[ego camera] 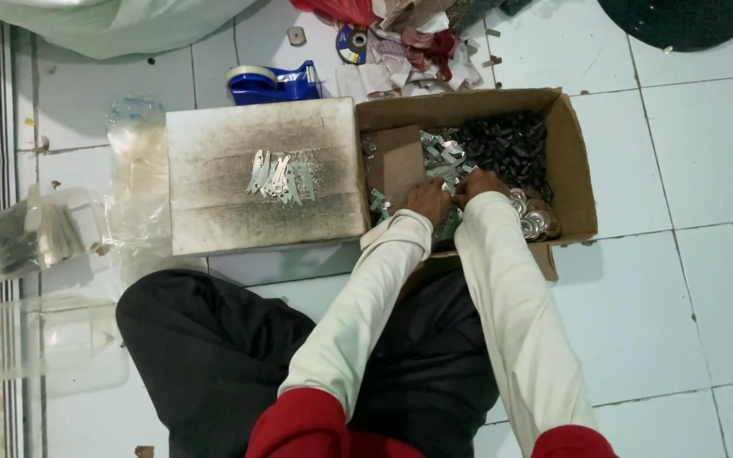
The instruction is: The person places small metal components into plastic bags and seals them with tape while sitting on the floor.
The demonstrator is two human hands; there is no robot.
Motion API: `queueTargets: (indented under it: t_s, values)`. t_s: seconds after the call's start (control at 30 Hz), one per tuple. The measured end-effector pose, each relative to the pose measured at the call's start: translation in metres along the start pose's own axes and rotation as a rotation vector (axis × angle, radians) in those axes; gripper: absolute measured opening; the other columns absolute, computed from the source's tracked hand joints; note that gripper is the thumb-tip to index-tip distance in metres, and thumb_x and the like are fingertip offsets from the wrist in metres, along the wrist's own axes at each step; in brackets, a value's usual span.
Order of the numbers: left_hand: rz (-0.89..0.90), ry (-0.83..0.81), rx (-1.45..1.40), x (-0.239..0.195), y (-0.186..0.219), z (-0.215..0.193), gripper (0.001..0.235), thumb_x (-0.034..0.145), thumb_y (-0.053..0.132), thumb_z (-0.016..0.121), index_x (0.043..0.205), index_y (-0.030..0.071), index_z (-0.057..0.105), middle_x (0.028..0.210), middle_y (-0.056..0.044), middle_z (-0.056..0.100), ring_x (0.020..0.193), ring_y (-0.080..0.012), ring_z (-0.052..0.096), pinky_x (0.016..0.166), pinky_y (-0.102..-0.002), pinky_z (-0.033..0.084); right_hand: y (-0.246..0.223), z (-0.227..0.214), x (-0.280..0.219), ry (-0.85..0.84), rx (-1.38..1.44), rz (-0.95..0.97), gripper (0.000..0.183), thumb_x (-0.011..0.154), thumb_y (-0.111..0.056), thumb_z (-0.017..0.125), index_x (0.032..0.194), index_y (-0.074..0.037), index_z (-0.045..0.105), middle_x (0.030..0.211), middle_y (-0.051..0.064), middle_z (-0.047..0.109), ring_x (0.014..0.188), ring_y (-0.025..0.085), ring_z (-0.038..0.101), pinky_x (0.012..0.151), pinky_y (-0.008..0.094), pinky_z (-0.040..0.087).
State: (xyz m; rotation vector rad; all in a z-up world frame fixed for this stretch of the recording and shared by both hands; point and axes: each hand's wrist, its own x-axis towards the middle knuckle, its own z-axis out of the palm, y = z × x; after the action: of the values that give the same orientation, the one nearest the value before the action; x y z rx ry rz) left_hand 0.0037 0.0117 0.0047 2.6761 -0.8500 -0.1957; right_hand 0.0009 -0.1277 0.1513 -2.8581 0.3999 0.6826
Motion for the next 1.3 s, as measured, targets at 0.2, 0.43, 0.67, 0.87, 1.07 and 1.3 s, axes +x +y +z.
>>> queueTargets:
  t_s: [0.2,0.43,0.67,0.87,1.07,1.3]
  values:
    - [-0.137,0.024,-0.425,-0.009,0.029,-0.065,0.046,0.107,0.041,0.023,0.127,0.015,0.056,0.110,-0.011,0.055,0.108,-0.0294,0.060,0.091,-0.041,0.047,0.023,0.037,0.043,-0.077,0.010,0.087,0.019,0.087,-0.032,0.070,0.101,-0.027,0.083,0.106,0.006,0.080,0.104,0.032,0.075,0.087,0.055,0.061]
    - [0.006,0.036,-0.307,-0.018,0.028,-0.064,0.051,0.107,0.038,0.013,0.116,0.012,0.055,0.113,-0.015,0.057,0.109,-0.0309,0.058,0.091,-0.040,0.045,0.050,0.015,0.027,-0.099,0.259,0.054,0.025,0.090,-0.022,0.078,0.112,-0.011,0.080,0.118,0.017,0.077,0.119,0.041,0.068,0.102,0.059,0.053]
    - [0.185,0.323,-0.219,-0.002,0.017,-0.022,0.050,0.110,0.035,0.019,0.090,0.017,0.062,0.100,-0.008,0.064,0.099,-0.0268,0.059,0.082,-0.039,0.045,0.075,0.025,0.029,0.106,0.514,0.113,0.027,0.083,-0.022,0.082,0.109,-0.031,0.080,0.107,0.006,0.078,0.106,0.029,0.072,0.091,0.043,0.060]
    - [0.042,0.298,-0.772,-0.013,0.035,-0.074,0.027,0.104,0.022,0.044,0.095,0.011,0.067,0.092,-0.015,0.072,0.089,-0.0331,0.069,0.076,-0.041,0.053,0.063,0.009,-0.007,0.213,0.961,0.091,0.030,0.085,-0.020,0.083,0.114,-0.012,0.077,0.103,0.016,0.075,0.091,0.027,0.073,0.072,0.041,0.064]
    - [-0.371,0.276,-1.340,-0.010,0.024,-0.082,0.014,0.095,0.018,0.075,0.107,0.011,0.074,0.091,-0.010,0.077,0.081,-0.0206,0.073,0.069,-0.036,0.061,0.050,0.015,-0.005,0.197,1.266,0.073,0.034,0.083,-0.010,0.084,0.114,-0.002,0.073,0.095,0.021,0.071,0.080,0.028,0.074,0.062,0.043,0.066]
    - [-0.486,0.480,-1.462,-0.040,0.031,-0.133,0.014,0.088,0.020,0.079,0.096,0.009,0.078,0.071,-0.009,0.074,0.057,-0.0158,0.068,0.053,-0.031,0.058,0.004,-0.019,-0.055,0.131,1.297,-0.058,0.040,0.084,-0.013,0.087,0.121,-0.006,0.073,0.098,0.013,0.075,0.082,0.019,0.073,0.067,0.031,0.065]
